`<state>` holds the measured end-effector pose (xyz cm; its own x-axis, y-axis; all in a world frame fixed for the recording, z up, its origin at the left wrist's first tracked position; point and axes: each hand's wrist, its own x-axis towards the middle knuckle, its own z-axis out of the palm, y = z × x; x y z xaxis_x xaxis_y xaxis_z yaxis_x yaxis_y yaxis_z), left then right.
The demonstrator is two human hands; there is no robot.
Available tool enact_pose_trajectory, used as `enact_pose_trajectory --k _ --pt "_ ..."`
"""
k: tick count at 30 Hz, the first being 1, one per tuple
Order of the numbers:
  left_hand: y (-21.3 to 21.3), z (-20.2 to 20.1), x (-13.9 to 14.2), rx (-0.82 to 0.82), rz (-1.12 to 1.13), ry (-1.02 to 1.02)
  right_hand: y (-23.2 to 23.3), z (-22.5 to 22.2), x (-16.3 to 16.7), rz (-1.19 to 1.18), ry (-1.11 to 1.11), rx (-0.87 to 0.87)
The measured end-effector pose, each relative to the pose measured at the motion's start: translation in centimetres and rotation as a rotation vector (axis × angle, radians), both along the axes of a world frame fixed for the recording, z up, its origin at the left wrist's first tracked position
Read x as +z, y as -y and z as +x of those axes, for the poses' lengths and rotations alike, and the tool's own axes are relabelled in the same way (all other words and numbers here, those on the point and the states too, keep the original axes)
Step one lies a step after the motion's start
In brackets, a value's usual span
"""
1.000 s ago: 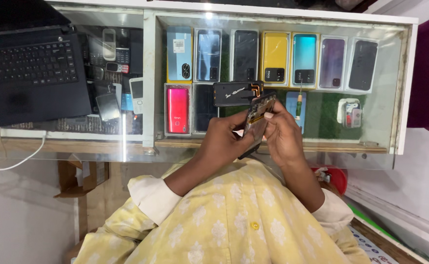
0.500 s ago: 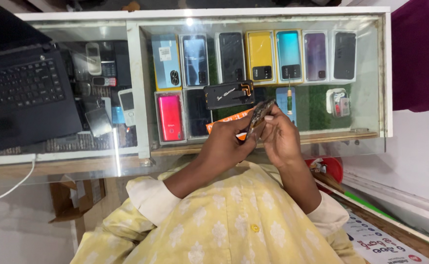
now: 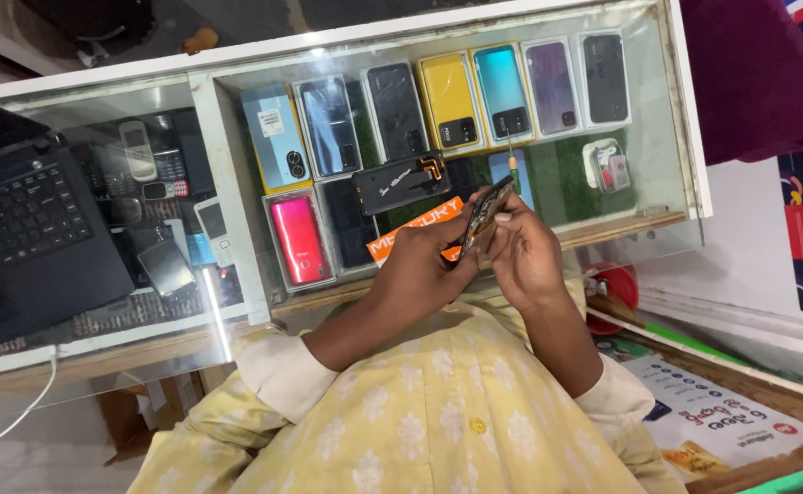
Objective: The person disassembles a smartphone, removes the motherboard, and then reassembles it. They use a screwdriver to remove screws and their hands to disconnect and reconnect internal components. The phone is powered on to verify functionality after reassembly.
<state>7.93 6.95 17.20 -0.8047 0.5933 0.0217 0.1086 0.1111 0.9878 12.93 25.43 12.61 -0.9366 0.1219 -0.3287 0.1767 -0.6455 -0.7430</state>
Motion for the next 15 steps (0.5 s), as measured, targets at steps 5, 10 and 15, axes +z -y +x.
enact_pose_trajectory --k 5,10,15 --pt "0.2 0.2 -0.3 -0.038 -0.024 0.093 -0.2 0.5 -0.4 -0.019 0.011 0.010" --pt "0.2 0.5 -0.6 0.006 0.028 -0.004 -0.6 0.4 -0.9 -0.052 -0.004 0.074" --pt "1.5 0.5 -0.2 0.050 0.158 -0.006 0.2 -0.5 -1.2 -0.061 0.083 0.114"
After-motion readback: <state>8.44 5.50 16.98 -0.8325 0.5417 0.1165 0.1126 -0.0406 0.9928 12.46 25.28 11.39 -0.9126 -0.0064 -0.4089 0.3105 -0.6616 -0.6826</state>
